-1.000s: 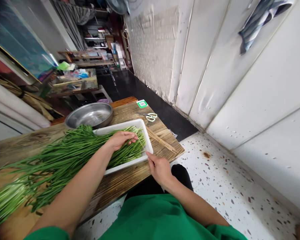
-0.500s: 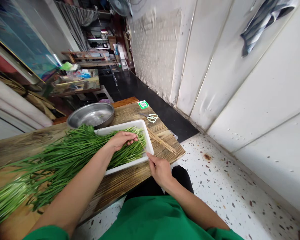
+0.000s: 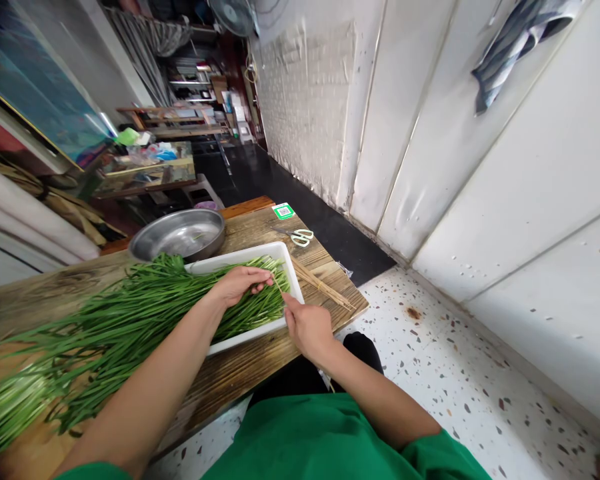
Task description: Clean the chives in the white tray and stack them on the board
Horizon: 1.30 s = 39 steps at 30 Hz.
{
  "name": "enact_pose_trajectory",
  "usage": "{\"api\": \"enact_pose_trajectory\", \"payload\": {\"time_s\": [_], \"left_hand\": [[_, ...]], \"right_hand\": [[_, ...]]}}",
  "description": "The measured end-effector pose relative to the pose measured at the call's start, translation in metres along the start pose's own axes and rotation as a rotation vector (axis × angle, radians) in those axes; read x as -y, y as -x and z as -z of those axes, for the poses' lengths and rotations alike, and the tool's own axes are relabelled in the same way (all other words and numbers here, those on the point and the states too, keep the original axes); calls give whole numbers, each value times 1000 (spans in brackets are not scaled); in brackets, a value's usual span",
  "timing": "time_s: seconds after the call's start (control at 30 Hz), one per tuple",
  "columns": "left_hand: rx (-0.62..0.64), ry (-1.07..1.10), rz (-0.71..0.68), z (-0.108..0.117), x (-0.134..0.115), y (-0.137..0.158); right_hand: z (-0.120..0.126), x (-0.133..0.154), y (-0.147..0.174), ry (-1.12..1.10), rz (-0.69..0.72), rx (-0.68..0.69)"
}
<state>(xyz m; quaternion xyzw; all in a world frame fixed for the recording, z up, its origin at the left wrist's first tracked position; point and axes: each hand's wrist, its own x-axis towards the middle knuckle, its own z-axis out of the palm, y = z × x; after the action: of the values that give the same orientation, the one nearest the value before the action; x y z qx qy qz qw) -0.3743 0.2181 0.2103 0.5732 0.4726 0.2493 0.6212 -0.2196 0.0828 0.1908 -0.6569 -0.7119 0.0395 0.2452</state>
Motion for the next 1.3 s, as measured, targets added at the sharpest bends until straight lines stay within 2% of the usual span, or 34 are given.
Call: {"api": "enact_pose_trajectory", "payload": {"time_s": [0.37,1.3], "left_hand": [[32,17,20,2,1,-2],[-9,21,19,1,-2,3]], "right_hand": [[-4,1,-5,25,12,-19],[-3,2,-4,69,22,17]]}}
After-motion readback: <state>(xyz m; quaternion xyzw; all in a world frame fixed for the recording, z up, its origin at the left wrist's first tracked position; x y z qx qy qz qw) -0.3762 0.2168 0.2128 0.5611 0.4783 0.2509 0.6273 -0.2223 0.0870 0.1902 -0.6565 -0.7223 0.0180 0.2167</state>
